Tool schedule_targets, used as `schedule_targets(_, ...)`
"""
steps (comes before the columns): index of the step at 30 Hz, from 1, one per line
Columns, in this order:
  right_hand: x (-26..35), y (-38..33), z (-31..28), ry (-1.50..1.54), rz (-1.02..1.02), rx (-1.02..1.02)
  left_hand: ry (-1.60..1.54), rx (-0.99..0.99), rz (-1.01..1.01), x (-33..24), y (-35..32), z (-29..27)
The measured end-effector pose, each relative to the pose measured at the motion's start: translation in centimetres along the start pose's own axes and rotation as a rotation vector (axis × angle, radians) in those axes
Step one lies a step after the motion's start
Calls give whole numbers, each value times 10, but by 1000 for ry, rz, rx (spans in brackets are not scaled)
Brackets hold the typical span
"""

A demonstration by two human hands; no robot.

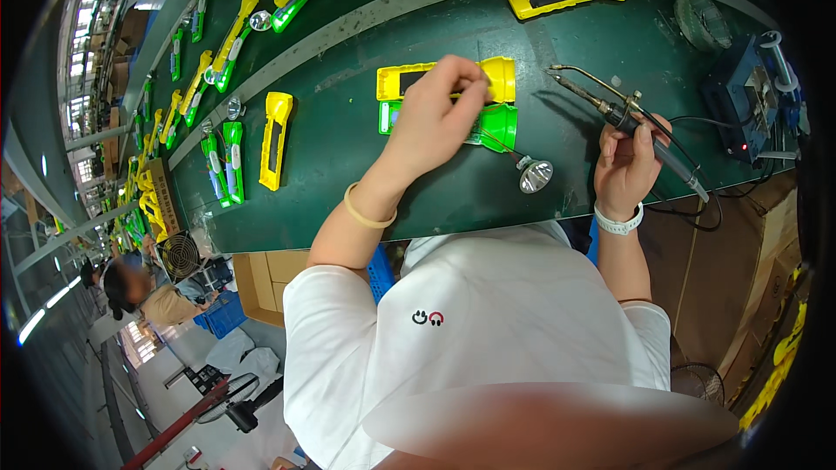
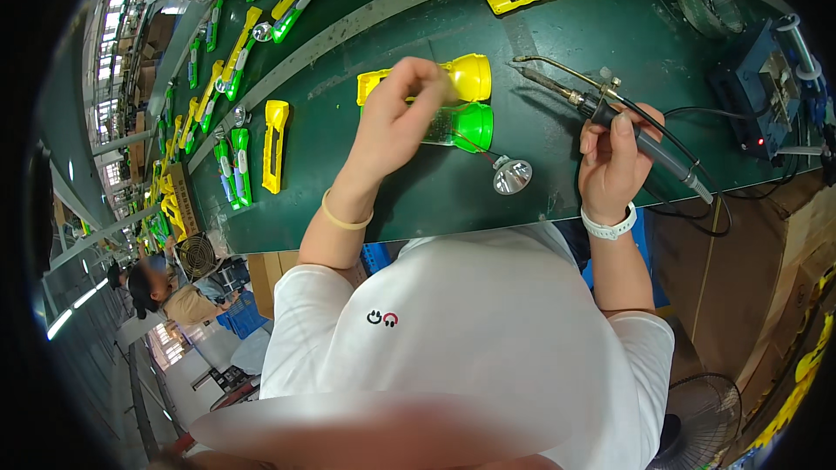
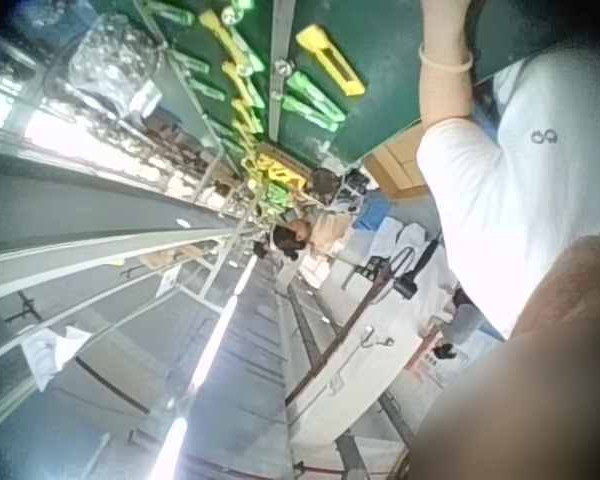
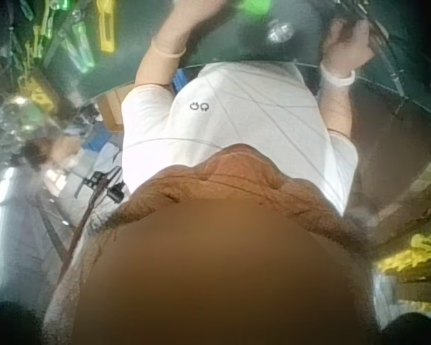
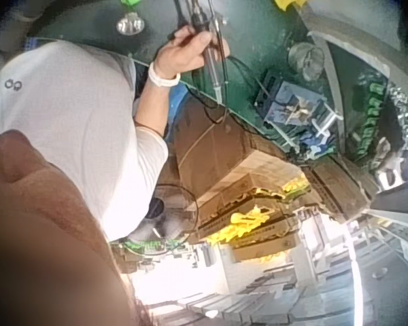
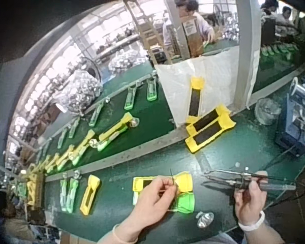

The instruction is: Soldering internal components of handheld flashlights on an assembly line.

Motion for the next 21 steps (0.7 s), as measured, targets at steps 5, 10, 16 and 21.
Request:
schedule_targets(5, 5, 0, 8, 22, -17, 34, 698, 130, 537, -25, -13, 21)
schedule_targets(10, 3, -1, 2, -1, 5, 38, 700, 75, 552, -25, -19, 4)
schedule_targets(16, -8, -2, 16, -158, 138, 169, 768, 162, 388, -10, -10, -6)
schedule_targets(21, -8, -3, 39, -261, 205, 262, 699, 201, 398, -10, -6, -10)
Point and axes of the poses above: each hand's wrist, its own y-axis towards the middle knuckle, its own z-axis out of the palm, x = y × z, the point moved 8 cm from there along y, towards the middle knuckle, and after that the axes turned 13 degrees about z, right-handed, at the moved point
